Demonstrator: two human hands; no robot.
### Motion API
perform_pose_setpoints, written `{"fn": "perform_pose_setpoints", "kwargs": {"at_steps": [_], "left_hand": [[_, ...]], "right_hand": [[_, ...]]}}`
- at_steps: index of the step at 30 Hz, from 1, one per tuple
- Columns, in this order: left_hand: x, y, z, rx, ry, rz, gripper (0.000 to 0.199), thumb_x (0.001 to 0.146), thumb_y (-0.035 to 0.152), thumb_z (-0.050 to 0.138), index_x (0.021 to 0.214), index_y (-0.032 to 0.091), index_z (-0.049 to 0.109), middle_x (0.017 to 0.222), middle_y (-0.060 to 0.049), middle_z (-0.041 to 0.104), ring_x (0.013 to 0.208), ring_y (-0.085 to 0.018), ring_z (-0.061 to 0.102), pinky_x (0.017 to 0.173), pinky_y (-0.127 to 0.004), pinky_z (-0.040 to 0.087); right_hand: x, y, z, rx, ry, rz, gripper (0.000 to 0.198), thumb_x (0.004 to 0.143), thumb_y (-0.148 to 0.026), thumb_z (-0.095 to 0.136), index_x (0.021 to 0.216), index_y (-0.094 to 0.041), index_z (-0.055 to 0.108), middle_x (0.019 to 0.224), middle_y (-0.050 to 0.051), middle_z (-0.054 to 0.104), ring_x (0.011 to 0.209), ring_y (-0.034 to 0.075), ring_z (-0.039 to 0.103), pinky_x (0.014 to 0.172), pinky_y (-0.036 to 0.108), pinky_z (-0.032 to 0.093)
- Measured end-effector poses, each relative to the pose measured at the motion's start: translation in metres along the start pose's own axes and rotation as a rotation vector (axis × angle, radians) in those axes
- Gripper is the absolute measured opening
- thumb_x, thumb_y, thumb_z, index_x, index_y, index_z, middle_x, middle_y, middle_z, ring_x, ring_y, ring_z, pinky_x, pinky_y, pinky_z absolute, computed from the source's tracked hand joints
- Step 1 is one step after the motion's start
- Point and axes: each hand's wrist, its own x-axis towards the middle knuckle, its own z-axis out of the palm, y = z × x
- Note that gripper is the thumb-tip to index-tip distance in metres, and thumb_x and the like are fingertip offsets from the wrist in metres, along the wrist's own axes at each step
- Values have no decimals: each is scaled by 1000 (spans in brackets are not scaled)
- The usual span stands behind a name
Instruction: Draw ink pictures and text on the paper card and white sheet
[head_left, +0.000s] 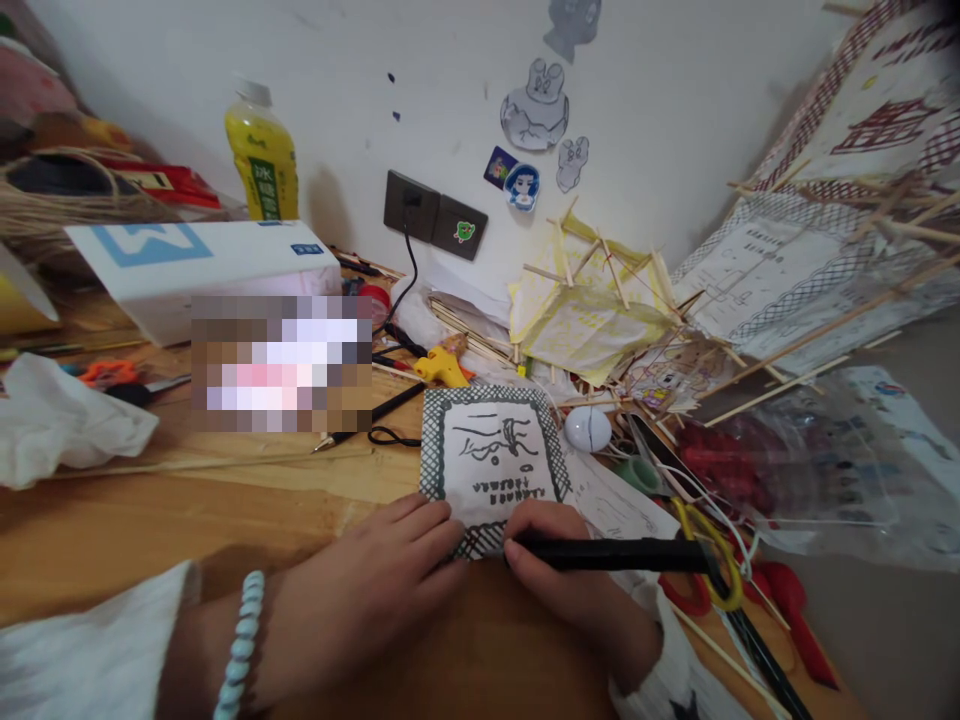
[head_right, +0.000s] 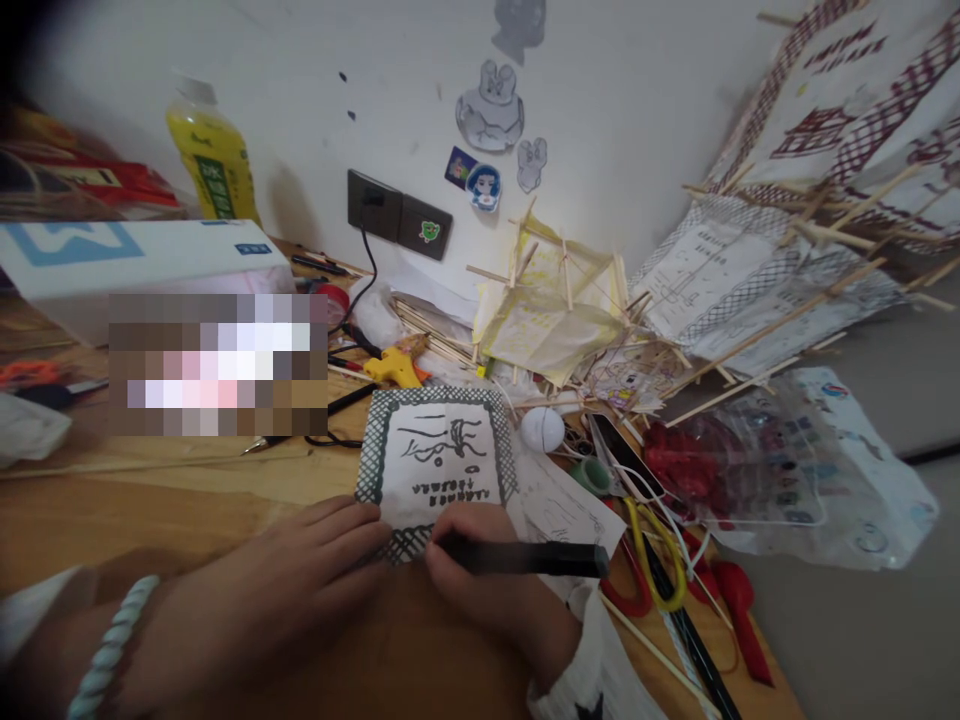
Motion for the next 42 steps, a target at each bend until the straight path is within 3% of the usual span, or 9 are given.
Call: {"fn": "perform_pose_setpoints", "kwargs": {"at_steps": [4,12,16,20,24,30,36,39,42], "left_hand": [[0,1,-1,-40,54,-18,22,96,18,40,95,22,62,96,-4,62,88,-21,53,82,-33,43],[2,1,2,-152,-2,-133,25,97,20,38,94,21,63,93,-3,61,83,-19,52,77,-31,44],[2,0,0,-89,-67,-98,22,95,19,41,91,19,63,96,-5,62,85,-22,53,76,-34,43],[1,0,0,-1,-40,1,23,95,18,41,86,19,62,95,-4,61,84,-23,51,74,-35,41],[1,0,2,-18,-19,-35,18,94,16,45,86,19,61,93,-3,60,82,-21,50,73,-33,40],[1,1,-1,56,-29,22,16,93,16,47,87,19,62,95,-4,61,84,-23,50,73,-35,40],[1,2,0,37,-30,6,19,94,16,46,83,19,61,91,-4,60,79,-21,49,68,-34,38],[2,1,-2,34,-38,3,19,92,17,47,79,19,60,88,-4,60,74,-21,47,64,-33,37],[2,-1,-2,73,-3,44,21,95,17,42,90,20,62,91,-6,61,78,-23,48,67,-35,39]], "right_hand": [[-1,1,2,-29,-28,-17,12,74,-19,51,63,-20,55,57,-1,58,55,13,53,54,23,39],[-2,1,1,-60,-53,-45,8,74,-19,53,68,-21,58,63,-1,64,60,14,59,59,24,43],[-1,1,1,-83,-63,-10,9,75,-20,52,68,-21,59,63,-1,64,60,15,58,58,24,43],[0,1,1,-112,-35,17,11,74,-20,51,66,-20,58,61,0,63,59,15,57,57,25,42],[2,0,0,-124,-13,53,12,74,-18,50,63,-20,55,60,0,61,58,14,56,55,24,41],[3,2,1,-154,56,126,13,74,-17,51,61,-20,53,56,-2,57,55,13,52,53,23,37],[1,6,0,-45,116,150,14,74,-19,50,60,-20,53,55,-2,54,53,13,49,51,23,36],[-1,4,-2,-1,53,115,13,74,-19,51,61,-20,53,55,-2,54,53,13,49,50,22,36],[-1,-1,-3,-28,-11,41,12,73,-18,51,62,-20,55,58,-1,58,56,13,52,54,24,39]]}}
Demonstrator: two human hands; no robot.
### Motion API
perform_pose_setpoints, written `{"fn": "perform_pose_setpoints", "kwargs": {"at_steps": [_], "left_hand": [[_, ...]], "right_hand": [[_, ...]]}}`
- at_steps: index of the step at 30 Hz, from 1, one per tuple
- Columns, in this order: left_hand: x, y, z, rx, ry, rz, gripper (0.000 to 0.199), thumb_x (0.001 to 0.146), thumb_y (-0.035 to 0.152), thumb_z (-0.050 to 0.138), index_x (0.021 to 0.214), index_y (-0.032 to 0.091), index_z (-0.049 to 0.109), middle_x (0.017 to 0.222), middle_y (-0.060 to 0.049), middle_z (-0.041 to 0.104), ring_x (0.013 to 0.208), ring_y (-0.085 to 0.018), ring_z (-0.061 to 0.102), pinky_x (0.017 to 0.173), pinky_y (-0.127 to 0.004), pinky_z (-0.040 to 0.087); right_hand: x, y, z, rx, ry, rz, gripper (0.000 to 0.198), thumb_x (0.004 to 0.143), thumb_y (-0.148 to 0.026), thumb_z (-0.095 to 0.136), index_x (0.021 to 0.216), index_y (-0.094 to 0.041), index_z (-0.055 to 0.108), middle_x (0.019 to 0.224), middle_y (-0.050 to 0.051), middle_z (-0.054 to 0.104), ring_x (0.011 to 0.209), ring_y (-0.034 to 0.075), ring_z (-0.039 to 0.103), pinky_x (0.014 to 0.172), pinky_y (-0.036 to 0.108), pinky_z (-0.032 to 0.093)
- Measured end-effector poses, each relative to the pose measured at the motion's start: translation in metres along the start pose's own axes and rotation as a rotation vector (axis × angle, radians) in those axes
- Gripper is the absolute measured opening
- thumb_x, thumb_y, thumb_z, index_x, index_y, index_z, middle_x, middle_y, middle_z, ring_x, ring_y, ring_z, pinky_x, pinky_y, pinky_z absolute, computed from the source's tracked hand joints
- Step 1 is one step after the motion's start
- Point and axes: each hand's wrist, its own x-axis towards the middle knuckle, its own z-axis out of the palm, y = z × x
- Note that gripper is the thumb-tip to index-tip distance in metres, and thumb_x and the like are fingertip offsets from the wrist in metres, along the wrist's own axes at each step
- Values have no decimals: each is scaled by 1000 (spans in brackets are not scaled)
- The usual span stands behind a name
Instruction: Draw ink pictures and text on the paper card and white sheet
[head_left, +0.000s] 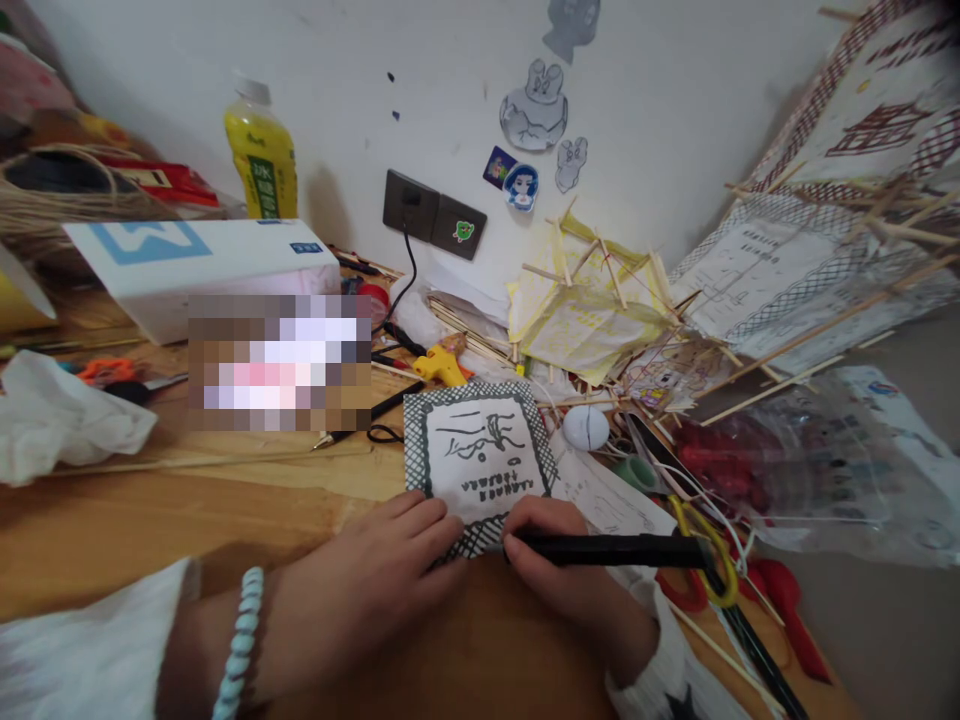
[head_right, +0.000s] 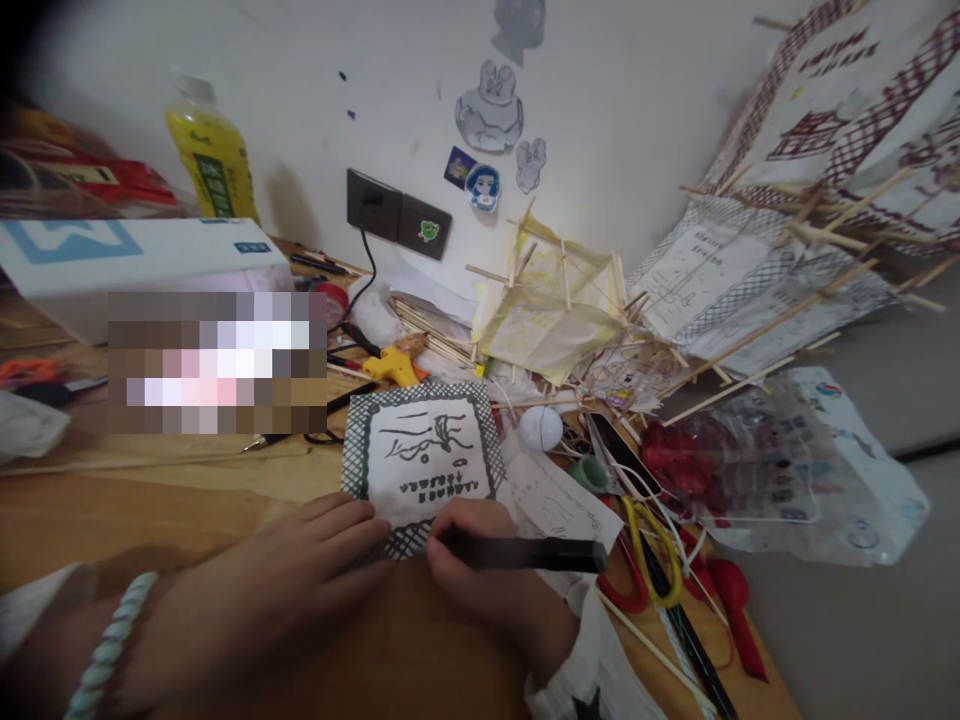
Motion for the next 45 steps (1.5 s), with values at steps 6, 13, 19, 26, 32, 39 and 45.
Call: {"fn": "perform_pose_setpoints", "kwargs": {"at_steps": [6,13,19,26,32,39,45], "left_hand": [[1,0,1,-14,18,-11,25,97,20,39,98,21,63,94,-5,61,79,-22,49,67,-34,38],[2,0,0,-167,47,-81,27,96,21,37,95,21,64,91,-6,62,77,-22,51,66,-34,40],[4,1,0,-187,0,-173,17,94,22,47,90,19,62,88,-5,63,76,-22,53,65,-34,41],[3,1,-1,-137,26,-93,24,96,21,40,92,22,64,91,-5,62,78,-22,51,66,-34,41],[3,2,-3,-153,-4,-128,23,96,23,41,98,21,64,92,-6,62,80,-23,53,68,-34,41],[1,1,-1,-48,65,1,27,97,19,38,101,22,64,89,-6,61,77,-22,49,66,-34,39],[2,2,-1,-25,65,9,26,98,20,37,103,21,63,92,-6,62,78,-23,49,67,-35,39]], "right_hand": [[2,-2,1,-17,-40,-32,13,74,-20,51,63,-20,56,57,-1,58,55,13,53,54,24,40],[3,0,3,-53,-21,-16,12,73,-18,52,63,-20,56,59,-1,61,57,14,55,55,24,41],[4,2,4,-79,63,66,12,74,-17,51,62,-20,54,58,-1,59,56,14,53,53,24,39],[2,7,5,-25,115,113,13,74,-17,52,61,-19,52,56,-3,55,55,12,50,52,22,36],[2,3,1,18,36,38,14,71,-16,50,59,-20,50,55,-3,53,53,13,50,51,23,37],[3,-1,1,2,-10,-34,13,73,-18,49,61,-20,53,58,-1,58,56,14,54,54,24,40],[3,4,3,-38,42,46,13,72,-16,49,60,-20,51,56,-2,56,55,13,51,52,23,36]]}}
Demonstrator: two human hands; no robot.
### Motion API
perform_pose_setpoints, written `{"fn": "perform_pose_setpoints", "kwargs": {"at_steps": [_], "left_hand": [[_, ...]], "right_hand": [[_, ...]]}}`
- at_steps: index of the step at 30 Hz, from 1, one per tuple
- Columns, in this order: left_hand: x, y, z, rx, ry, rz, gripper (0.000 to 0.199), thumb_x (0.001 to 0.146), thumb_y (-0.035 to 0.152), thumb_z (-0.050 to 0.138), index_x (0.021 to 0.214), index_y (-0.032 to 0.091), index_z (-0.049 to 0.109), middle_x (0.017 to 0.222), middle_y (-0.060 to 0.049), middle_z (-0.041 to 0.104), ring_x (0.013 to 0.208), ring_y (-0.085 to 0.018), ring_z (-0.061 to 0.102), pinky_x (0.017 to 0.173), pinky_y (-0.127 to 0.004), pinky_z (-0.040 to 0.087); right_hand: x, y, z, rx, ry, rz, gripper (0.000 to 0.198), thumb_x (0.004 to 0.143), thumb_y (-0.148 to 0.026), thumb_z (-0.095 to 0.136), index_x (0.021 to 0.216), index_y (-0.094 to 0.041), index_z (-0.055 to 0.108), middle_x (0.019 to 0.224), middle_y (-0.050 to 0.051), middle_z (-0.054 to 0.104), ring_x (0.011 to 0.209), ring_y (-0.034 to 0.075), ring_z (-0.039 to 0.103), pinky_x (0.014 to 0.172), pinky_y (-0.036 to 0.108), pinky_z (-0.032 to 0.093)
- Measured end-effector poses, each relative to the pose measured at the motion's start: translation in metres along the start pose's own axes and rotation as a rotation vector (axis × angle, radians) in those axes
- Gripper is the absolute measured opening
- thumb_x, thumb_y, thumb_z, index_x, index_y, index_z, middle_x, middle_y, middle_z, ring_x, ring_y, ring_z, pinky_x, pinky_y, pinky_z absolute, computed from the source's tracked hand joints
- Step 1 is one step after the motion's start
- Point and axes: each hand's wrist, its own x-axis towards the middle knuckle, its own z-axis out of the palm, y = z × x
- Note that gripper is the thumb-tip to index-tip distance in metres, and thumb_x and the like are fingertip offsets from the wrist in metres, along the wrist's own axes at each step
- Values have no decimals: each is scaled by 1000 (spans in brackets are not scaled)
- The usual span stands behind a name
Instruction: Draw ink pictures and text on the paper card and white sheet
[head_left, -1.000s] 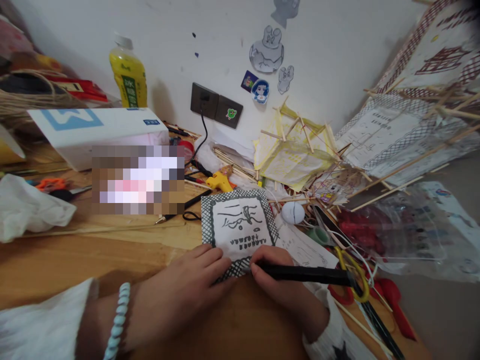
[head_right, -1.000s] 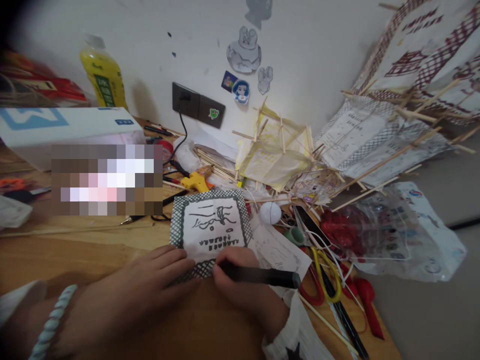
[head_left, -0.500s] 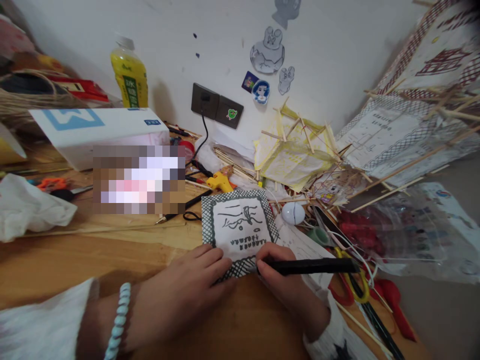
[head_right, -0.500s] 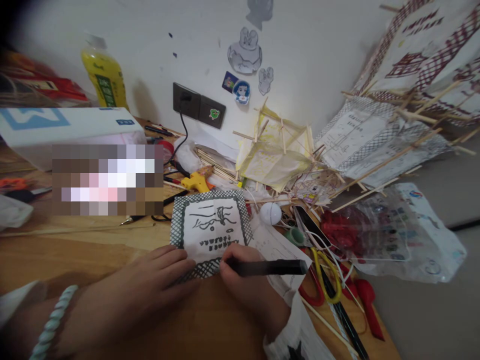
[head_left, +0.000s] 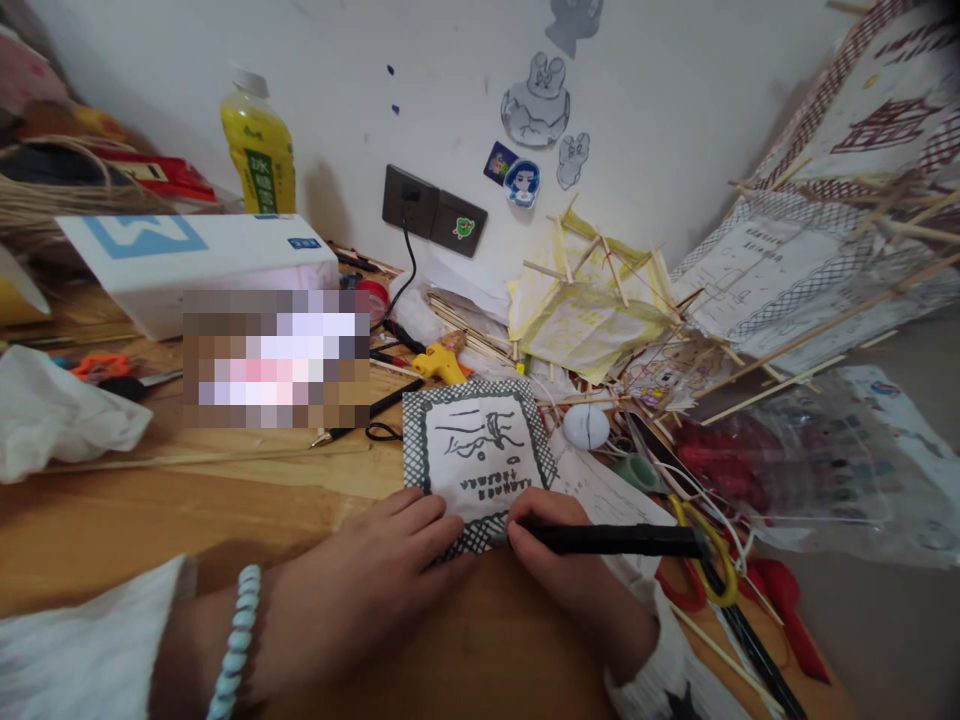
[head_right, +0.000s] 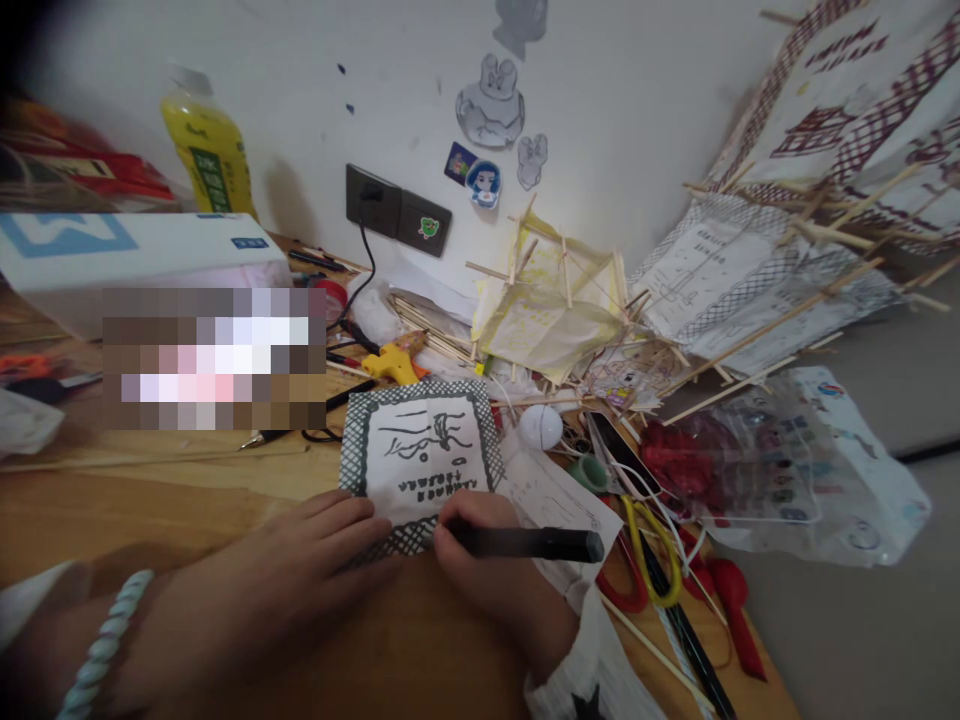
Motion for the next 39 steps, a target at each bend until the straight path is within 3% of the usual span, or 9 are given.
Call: {"fn": "perform_pose_setpoints", "kwargs": {"at_steps": [10,16,20,26,33,39], "left_hand": [[-1,-1,3,7,41,11,21,97,19,43,105,22,62,91,-5,60,80,-21,49,68,-33,39],[-2,-1,5,55,0,10,14,93,18,48,89,20,62,89,-5,59,78,-22,48,67,-34,39],[-4,-2,7,74,-32,-7,11,87,16,56,76,19,58,89,-4,59,80,-23,47,70,-36,40],[-6,1,6,21,-8,-10,19,91,16,49,105,20,60,95,-6,60,83,-23,49,74,-36,39],[-3,0,4,7,-34,-34,18,92,16,47,101,21,62,97,-5,60,85,-24,48,74,-37,37],[-4,0,5,-14,-83,-57,14,88,15,51,97,20,61,101,-5,59,85,-24,49,72,-36,39]], "right_hand": [[-1,9,2,21,104,121,14,74,-21,51,60,-20,52,56,-2,53,56,14,48,53,24,34],[0,8,1,217,99,152,10,70,-20,50,60,-20,52,55,-3,51,54,13,47,50,23,35],[-1,7,1,190,19,110,10,70,-20,51,60,-20,52,54,-3,49,53,13,46,50,23,34],[-1,-2,-1,58,-25,-7,12,73,-19,50,62,-20,54,57,-2,56,55,13,51,53,24,37],[-1,-4,0,-22,-38,-94,11,72,-17,50,64,-20,57,60,0,62,57,14,57,55,24,40],[-1,-3,0,-87,0,-36,14,75,-19,48,63,-19,55,59,1,61,58,15,57,55,25,39]]}}
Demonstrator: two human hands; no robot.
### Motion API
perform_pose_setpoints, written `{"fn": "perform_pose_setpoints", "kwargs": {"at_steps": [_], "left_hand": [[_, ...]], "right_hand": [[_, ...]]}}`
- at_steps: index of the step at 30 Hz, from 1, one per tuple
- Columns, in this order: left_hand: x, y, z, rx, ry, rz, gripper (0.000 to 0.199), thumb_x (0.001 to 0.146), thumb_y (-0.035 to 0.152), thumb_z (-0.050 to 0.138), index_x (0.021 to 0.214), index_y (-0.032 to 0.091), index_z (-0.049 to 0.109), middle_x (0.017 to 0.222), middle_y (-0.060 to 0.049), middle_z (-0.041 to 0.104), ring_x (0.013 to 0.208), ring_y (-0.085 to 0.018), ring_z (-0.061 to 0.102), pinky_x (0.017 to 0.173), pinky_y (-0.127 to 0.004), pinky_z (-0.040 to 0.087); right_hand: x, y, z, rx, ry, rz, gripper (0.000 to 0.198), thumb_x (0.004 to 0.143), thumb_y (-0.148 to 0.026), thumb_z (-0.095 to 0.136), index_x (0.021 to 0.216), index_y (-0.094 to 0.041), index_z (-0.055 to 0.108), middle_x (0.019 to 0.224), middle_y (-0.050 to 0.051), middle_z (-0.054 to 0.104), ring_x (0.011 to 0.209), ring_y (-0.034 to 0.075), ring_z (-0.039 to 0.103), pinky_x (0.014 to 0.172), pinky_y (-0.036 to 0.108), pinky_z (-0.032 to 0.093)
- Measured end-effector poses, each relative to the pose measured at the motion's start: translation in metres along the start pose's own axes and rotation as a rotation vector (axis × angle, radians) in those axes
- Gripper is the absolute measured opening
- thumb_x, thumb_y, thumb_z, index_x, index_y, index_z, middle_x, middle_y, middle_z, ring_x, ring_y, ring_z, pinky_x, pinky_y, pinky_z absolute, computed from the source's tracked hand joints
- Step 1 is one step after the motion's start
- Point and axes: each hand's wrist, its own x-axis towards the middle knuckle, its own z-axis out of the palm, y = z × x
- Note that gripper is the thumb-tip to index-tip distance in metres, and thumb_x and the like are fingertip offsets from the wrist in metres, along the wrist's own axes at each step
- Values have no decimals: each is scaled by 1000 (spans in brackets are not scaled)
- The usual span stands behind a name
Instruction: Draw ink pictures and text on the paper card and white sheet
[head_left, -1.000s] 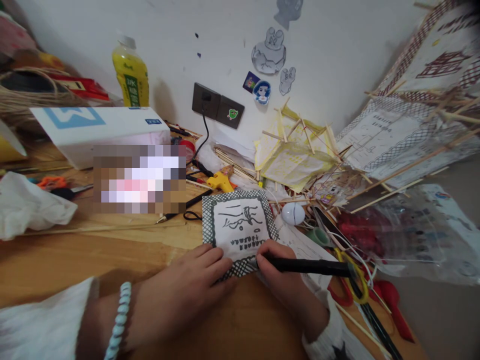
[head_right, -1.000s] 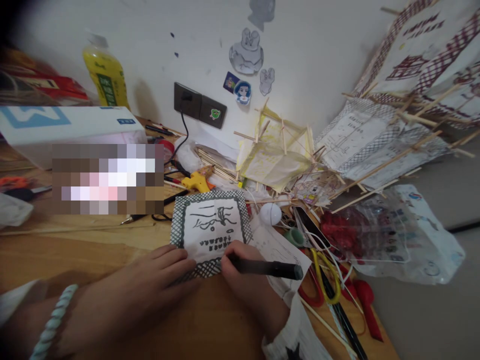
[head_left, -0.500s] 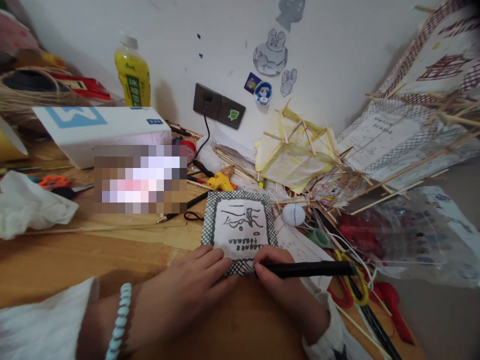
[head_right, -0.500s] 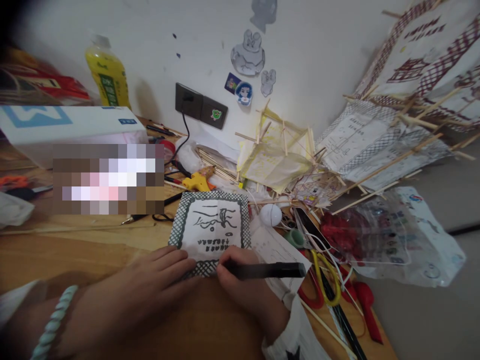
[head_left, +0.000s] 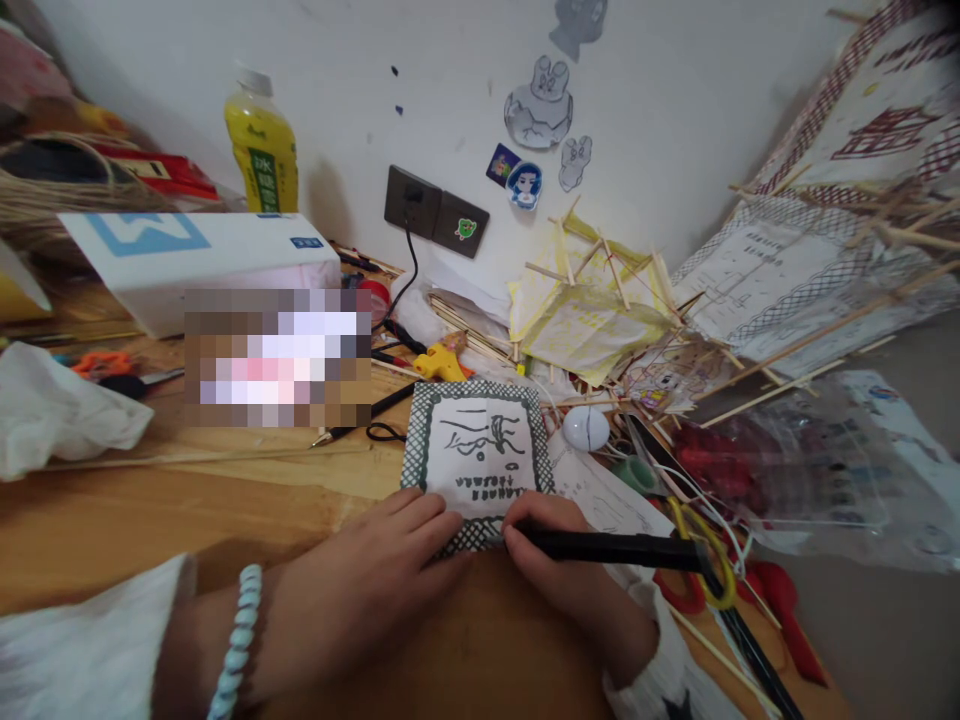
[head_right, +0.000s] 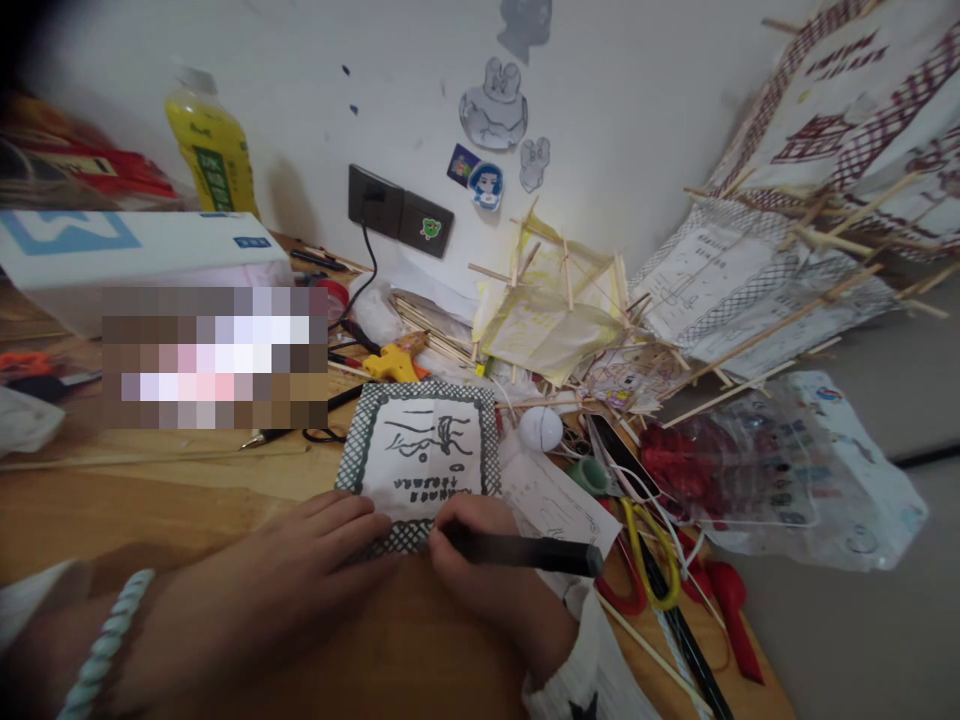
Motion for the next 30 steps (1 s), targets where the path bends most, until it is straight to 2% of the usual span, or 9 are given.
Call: {"fn": "perform_pose_setpoints", "kwargs": {"at_steps": [4,9,14,17,23,30], "left_hand": [[1,0,-1,1,-14,-7,14,90,17,50,96,21,61,100,-5,60,86,-23,49,73,-36,39],[1,-1,-1,0,32,12,19,94,19,43,98,21,61,100,-5,60,87,-23,49,73,-36,39],[1,0,-1,0,43,7,17,91,18,47,101,21,60,98,-5,59,87,-23,49,74,-35,39],[1,0,-1,-5,60,7,18,87,16,51,102,21,59,96,-6,59,85,-23,49,74,-36,39],[0,1,-2,20,74,-10,9,84,15,51,82,20,58,89,-6,57,80,-22,47,71,-34,39],[-1,1,-4,27,10,-15,17,85,17,51,98,21,61,94,-6,59,83,-23,48,73,-34,41]], "right_hand": [[0,2,1,18,18,59,15,75,-22,47,62,-19,54,57,1,58,56,15,53,53,25,37],[-1,8,4,34,48,134,15,75,-23,48,61,-19,53,58,0,56,57,15,51,54,25,37],[-2,11,4,64,81,148,14,74,-22,49,61,-19,54,57,-1,55,57,14,50,53,24,35],[-2,8,1,125,88,133,13,73,-21,49,61,-20,53,55,-2,54,54,14,49,51,23,35],[-1,-4,-4,131,-21,36,11,72,-17,50,62,-21,55,58,-1,58,57,14,53,55,24,40],[0,-2,-1,146,-64,-44,12,75,-21,51,65,-20,58,60,-1,61,57,14,56,56,24,43]]}}
